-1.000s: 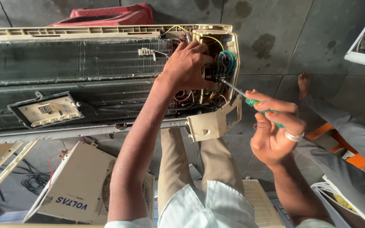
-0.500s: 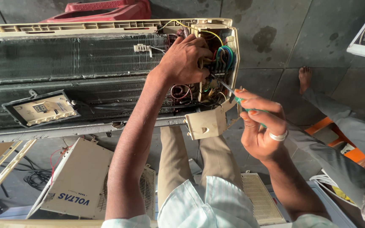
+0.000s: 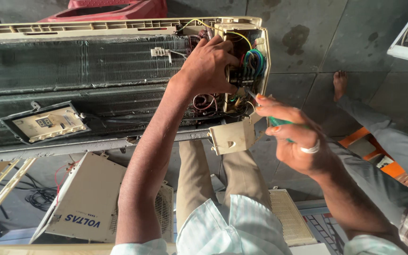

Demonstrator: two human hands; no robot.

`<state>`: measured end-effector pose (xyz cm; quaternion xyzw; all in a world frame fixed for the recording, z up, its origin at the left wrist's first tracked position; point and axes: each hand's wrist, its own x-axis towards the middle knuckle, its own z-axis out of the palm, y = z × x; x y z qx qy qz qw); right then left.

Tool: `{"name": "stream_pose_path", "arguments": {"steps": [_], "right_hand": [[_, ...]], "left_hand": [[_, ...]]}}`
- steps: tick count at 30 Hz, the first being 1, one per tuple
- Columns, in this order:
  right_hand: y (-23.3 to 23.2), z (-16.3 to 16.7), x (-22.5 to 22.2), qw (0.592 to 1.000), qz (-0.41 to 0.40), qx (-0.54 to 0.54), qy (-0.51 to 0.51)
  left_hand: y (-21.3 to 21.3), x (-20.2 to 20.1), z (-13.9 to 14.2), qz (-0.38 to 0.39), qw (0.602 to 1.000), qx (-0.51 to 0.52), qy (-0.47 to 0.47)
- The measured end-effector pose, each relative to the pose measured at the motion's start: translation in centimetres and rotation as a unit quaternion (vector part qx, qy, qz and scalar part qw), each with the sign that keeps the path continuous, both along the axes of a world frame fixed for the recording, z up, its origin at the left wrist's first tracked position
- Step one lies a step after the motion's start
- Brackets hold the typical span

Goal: The person disassembles a split air conditioner indoor unit lying on the floor. They use a screwdriver to remove the plastic front cover and side panels, set the covers aside, unscrew components from the electrical end of the unit, and work on the internal parts with the screwdriver.

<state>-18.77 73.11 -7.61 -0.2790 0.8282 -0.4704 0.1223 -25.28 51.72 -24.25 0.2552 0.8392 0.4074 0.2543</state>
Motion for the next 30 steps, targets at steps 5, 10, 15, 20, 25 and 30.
{"name": "stream_pose_path", "arguments": {"steps": [5,10,15,20,25,30], "right_hand": [[1.1,-1.4,1.4,0.999,-0.034,-0.017,0.013],[1.3,-3.7,3.0,0.964,-0.185,-0.131,-0.138],[-0.5,-3.4,2.3,0.987,-0.149,-0.038,0.052],[-2.0,-0.2,1.0,0.989,-0.080,0.054,0.114],[-1.5,0.6,0.4,0.996,-0.073,0.031,0.033],[-0.9,-1.1,0.7,0.995,-0.085,0.034,0.049]], "left_hand": [[0.1,-0.1,-0.8,0.017,0.999,0.030,0.024],[0.2,-0.2,-1.1,0.016,1.000,0.019,0.012],[0.0,-0.1,-1.0,0.018,1.000,0.013,0.006],[0.0,0.3,-1.1,0.010,1.000,0.008,0.014],[-0.1,0.1,-1.3,-0.010,1.000,0.020,0.012],[-0.1,0.2,-1.5,0.004,1.000,0.011,0.016]]}}
